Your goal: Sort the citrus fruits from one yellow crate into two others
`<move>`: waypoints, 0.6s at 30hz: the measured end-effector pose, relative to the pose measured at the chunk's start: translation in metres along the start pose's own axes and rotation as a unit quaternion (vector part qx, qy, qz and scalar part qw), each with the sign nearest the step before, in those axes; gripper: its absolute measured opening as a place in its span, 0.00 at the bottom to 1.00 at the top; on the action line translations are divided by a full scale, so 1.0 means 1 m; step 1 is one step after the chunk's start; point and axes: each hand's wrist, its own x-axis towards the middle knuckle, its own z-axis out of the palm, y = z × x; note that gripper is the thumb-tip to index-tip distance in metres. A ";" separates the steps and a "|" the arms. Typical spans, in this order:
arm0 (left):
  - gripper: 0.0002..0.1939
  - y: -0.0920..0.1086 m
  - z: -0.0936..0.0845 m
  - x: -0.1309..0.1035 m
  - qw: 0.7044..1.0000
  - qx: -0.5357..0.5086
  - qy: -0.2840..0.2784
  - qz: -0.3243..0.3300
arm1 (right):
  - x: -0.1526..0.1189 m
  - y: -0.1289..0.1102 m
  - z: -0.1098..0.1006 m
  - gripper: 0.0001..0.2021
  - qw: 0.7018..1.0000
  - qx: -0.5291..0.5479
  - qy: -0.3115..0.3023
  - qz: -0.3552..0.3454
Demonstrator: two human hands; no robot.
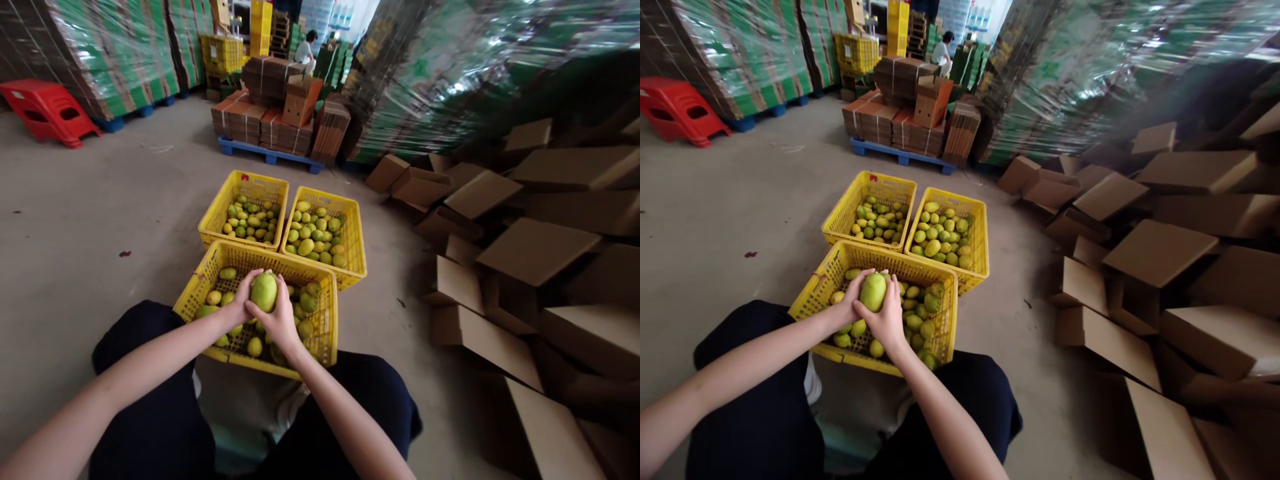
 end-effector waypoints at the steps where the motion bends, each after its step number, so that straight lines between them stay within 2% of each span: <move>1: 0.10 -0.001 -0.001 0.003 1.000 0.005 0.008 0.008 | 0.000 -0.002 -0.001 0.38 1.000 -0.010 -0.005 -0.017; 4: 0.08 0.002 0.000 0.010 1.000 0.025 -0.012 0.014 | 0.000 -0.008 -0.010 0.35 0.995 -0.038 -0.015 -0.088; 6: 0.10 0.010 0.001 0.012 0.997 0.055 -0.050 0.001 | 0.005 -0.012 -0.020 0.33 0.992 -0.051 0.012 -0.117; 7: 0.12 0.015 0.001 0.011 0.995 0.076 -0.066 0.016 | 0.008 -0.014 -0.026 0.32 0.990 -0.059 0.037 -0.119; 9: 0.18 0.027 0.001 0.008 0.981 0.132 -0.086 0.111 | 0.017 -0.016 -0.041 0.31 0.987 -0.075 0.097 -0.108; 11: 0.25 0.038 0.000 0.000 0.940 0.213 -0.092 0.250 | 0.027 -0.018 -0.056 0.31 0.980 -0.084 0.153 -0.096; 13: 0.27 0.048 -0.001 -0.009 0.872 0.314 -0.104 0.361 | 0.033 -0.018 -0.067 0.31 0.973 -0.082 0.187 -0.103; 16: 0.24 0.054 -0.001 -0.022 0.770 0.431 -0.125 0.453 | 0.036 -0.017 -0.070 0.28 0.966 -0.083 0.202 -0.139; 18: 0.22 0.054 0.000 -0.028 0.724 0.472 -0.123 0.487 | 0.035 -0.016 -0.067 0.26 0.965 -0.089 0.189 -0.156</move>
